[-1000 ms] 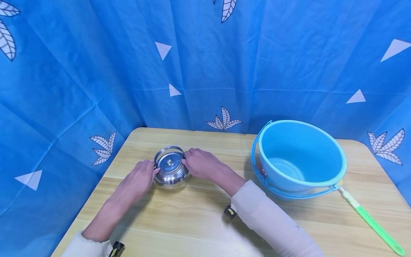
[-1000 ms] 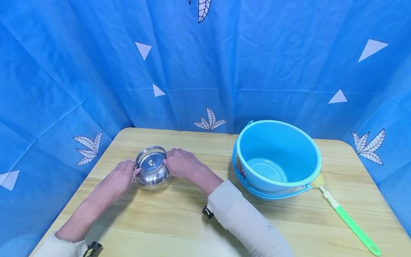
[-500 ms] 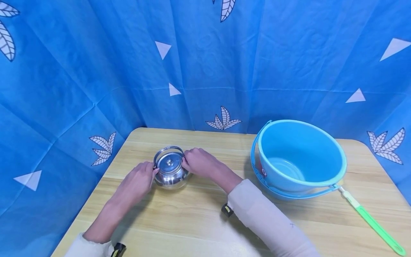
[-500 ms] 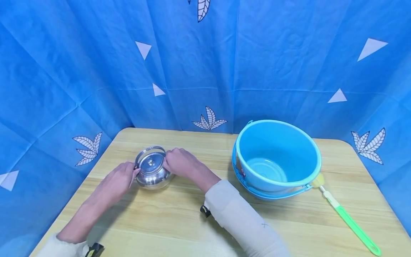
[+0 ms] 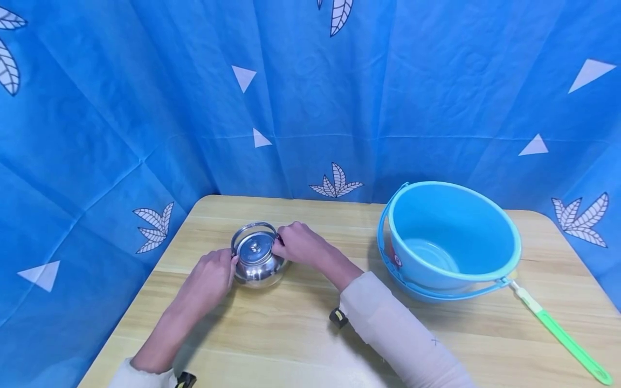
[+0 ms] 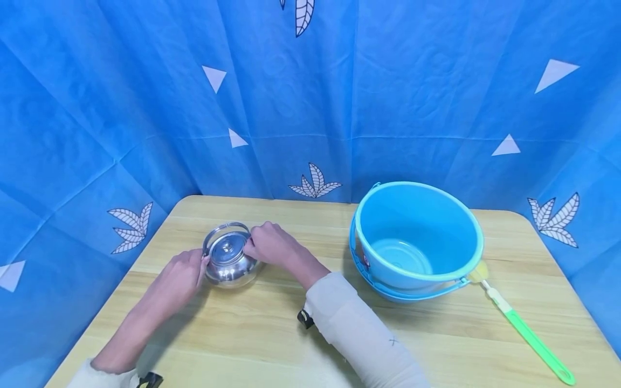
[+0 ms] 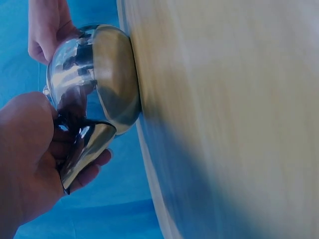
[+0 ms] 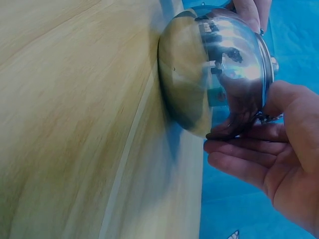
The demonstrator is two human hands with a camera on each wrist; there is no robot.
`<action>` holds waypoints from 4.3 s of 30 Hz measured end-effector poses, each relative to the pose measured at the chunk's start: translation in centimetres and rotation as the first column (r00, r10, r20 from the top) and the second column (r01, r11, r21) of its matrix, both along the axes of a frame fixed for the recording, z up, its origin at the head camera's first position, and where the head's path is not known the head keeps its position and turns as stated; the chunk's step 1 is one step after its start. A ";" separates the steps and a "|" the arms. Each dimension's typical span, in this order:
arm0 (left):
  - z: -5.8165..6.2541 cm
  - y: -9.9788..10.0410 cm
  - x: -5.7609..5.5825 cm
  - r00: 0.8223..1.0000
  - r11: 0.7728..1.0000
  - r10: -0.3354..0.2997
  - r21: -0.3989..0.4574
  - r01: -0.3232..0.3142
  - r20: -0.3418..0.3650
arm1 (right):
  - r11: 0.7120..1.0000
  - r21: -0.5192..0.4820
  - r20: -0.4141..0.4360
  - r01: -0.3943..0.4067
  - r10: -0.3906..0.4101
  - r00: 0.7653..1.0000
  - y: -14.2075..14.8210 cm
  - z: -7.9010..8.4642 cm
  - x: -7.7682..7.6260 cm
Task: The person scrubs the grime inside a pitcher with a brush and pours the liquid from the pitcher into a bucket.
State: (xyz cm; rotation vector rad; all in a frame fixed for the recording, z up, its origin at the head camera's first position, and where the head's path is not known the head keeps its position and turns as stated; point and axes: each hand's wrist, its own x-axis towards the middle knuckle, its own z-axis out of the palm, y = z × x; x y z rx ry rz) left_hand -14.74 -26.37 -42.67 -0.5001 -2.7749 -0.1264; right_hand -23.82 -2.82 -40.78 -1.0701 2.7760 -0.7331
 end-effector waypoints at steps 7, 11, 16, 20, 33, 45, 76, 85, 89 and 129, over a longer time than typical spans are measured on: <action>-0.2 0.0 0.0 1.000 1.000 -0.005 0.014 0.005 -0.004 | 1.000 0.012 0.008 -0.008 0.008 1.000 0.1 -0.2 0.2; -0.4 -0.1 -0.1 1.000 1.000 -0.024 0.015 0.024 -0.014 | 0.999 0.032 0.014 -0.009 0.008 1.000 0.2 -0.1 0.6; -0.6 0.1 -0.3 0.998 0.999 -0.052 0.005 0.052 -0.032 | 0.999 0.048 -0.002 -0.012 0.012 1.000 0.4 0.1 1.0; -0.5 0.4 -0.4 0.995 0.997 -0.079 -0.002 0.079 -0.062 | 0.998 0.058 -0.022 -0.018 0.019 1.000 0.6 0.4 1.4; -0.3 1.4 -0.2 0.996 0.996 -0.085 0.003 0.085 -0.040 | 0.997 0.072 -0.086 -0.020 0.026 0.996 1.5 0.5 2.5; -0.7 2.4 0.2 0.986 0.990 -0.134 -0.045 0.130 -0.099 | 0.998 0.064 -0.078 -0.012 0.017 0.997 2.8 0.6 3.1; -0.4 5.3 0.3 0.983 0.982 -0.177 -0.077 0.174 -0.044 | 0.999 0.050 -0.106 0.020 -0.015 0.994 6.7 0.2 5.2; -0.5 6.1 0.4 0.982 0.980 -0.186 -0.083 0.182 -0.041 | 0.999 0.035 -0.156 0.027 -0.021 0.987 7.6 -0.1 5.9; -0.4 6.4 0.4 0.979 0.977 -0.198 -0.094 0.193 -0.049 | 0.999 0.034 -0.161 0.034 -0.028 0.987 7.8 -0.4 6.2; -0.2 9.6 1.0 0.956 0.950 -0.290 -0.133 0.282 -0.045 | 0.985 0.060 -0.148 0.159 -0.149 0.978 11.1 -0.4 9.2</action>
